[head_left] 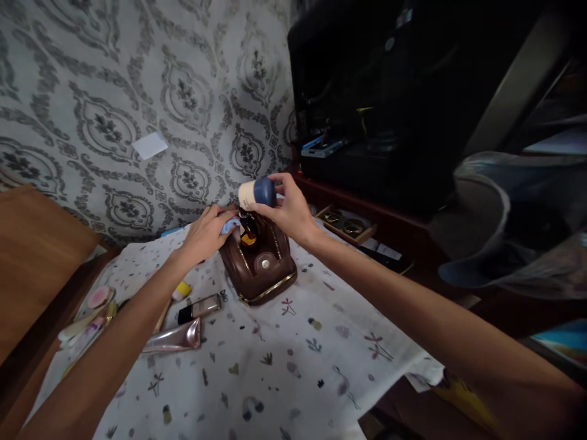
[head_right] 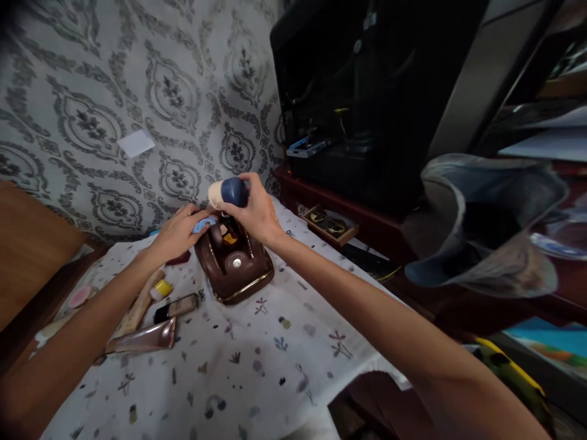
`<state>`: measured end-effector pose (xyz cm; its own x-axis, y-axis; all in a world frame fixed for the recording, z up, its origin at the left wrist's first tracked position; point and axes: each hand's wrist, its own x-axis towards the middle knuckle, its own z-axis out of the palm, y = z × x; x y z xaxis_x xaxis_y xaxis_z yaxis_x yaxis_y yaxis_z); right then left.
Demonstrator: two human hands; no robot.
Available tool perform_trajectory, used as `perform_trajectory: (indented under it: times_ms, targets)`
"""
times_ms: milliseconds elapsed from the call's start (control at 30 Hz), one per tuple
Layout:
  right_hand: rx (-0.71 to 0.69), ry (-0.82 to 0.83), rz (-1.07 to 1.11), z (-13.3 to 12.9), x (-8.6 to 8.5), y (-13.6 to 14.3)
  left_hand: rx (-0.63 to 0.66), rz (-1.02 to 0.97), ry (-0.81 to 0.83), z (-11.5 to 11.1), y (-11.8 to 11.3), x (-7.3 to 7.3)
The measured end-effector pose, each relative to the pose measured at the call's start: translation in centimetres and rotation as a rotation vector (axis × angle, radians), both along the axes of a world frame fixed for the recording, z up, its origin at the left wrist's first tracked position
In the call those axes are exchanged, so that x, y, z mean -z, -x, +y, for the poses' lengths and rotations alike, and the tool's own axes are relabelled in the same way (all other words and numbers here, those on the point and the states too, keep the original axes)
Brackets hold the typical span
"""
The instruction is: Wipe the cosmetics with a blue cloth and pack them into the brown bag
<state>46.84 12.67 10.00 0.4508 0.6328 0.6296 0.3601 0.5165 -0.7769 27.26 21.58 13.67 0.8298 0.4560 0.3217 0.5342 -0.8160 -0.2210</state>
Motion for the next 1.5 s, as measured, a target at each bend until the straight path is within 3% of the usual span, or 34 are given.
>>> perform_trajectory:
  times_ms: [233, 400, 700, 900, 1067, 1267, 1400, 1500]
  targets:
    - [0.071, 0.13, -0.246, 3.8, -1.9, -0.6, -0.054, 0.07, 0.051, 1.1, -1.3, 0.9]
    - [0.059, 0.241, -0.383, 6.0, -2.0, -0.2, -0.004, 0.032, 0.103, 1.3, -0.3, 1.0]
    - [0.058, 0.497, -0.87, 8.7, -3.0, 1.6, 0.015, -0.098, 0.111, 1.1, 0.7, 1.8]
    - [-0.029, 0.578, -0.982, 11.3, -2.7, 2.0, 0.012, -0.134, 0.134, 1.1, 1.0, 2.1]
    - [-0.04, 0.544, -1.129, 12.9, -1.4, 2.5, 0.032, -0.153, 0.176, 1.3, 1.2, 2.2]
    - [-0.003, 0.523, -1.278, 13.2, -0.5, 3.1, 0.034, -0.196, 0.229, 1.2, 0.9, 2.3]
    - [-0.061, 0.601, -1.302, 12.0, -1.9, 2.7, 0.053, -0.4, 0.255, 0.7, 1.7, 2.4]
    - [-0.1, 0.618, -1.238, 10.5, -3.4, 2.1, -0.029, -0.615, 0.249, 0.3, 3.4, 3.0]
